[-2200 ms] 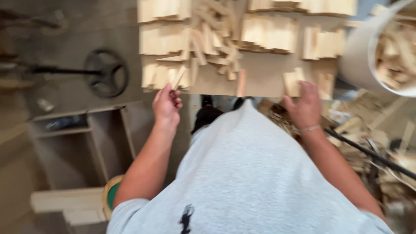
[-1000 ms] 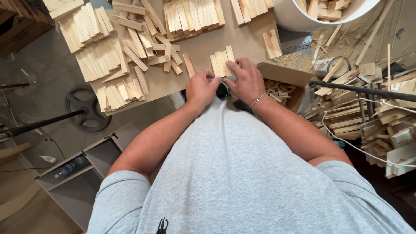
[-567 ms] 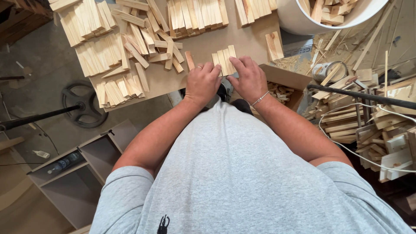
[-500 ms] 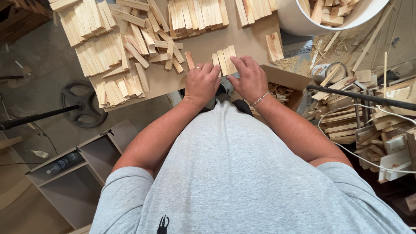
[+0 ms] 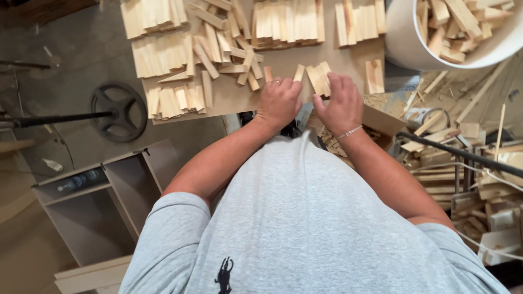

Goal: Sorting and stacking small wooden slats on a workbench

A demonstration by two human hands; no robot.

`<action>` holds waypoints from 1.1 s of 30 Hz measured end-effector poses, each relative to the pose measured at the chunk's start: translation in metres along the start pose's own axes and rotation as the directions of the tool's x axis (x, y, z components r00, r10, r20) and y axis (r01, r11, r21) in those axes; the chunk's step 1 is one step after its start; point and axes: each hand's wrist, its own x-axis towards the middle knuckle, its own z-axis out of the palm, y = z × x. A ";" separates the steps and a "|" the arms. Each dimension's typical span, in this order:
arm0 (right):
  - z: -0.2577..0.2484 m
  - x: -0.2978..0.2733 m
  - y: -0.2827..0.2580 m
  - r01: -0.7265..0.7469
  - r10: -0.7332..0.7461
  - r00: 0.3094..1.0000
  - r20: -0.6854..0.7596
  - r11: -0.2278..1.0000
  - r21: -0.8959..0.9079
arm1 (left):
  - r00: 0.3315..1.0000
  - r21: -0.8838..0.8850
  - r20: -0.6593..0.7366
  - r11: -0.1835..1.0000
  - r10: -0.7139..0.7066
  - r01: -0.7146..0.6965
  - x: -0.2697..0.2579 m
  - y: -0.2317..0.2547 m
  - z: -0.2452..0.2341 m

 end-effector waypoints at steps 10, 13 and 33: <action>-0.002 -0.006 0.002 0.030 -0.029 0.999 -0.024 1.000 0.009 | 0.978 -0.065 -0.143 0.988 -0.152 0.144 -0.011 -0.018 -0.048; 0.001 -0.004 -0.003 0.044 -0.043 0.998 -0.054 0.999 0.017 | 0.952 -0.080 -0.189 0.970 -0.240 0.229 -0.043 -0.037 -0.069; -0.055 0.078 -0.048 0.151 -0.089 0.982 -0.169 0.902 0.404 | 0.728 0.025 -0.286 0.754 -0.623 0.656 -0.177 -0.161 -0.174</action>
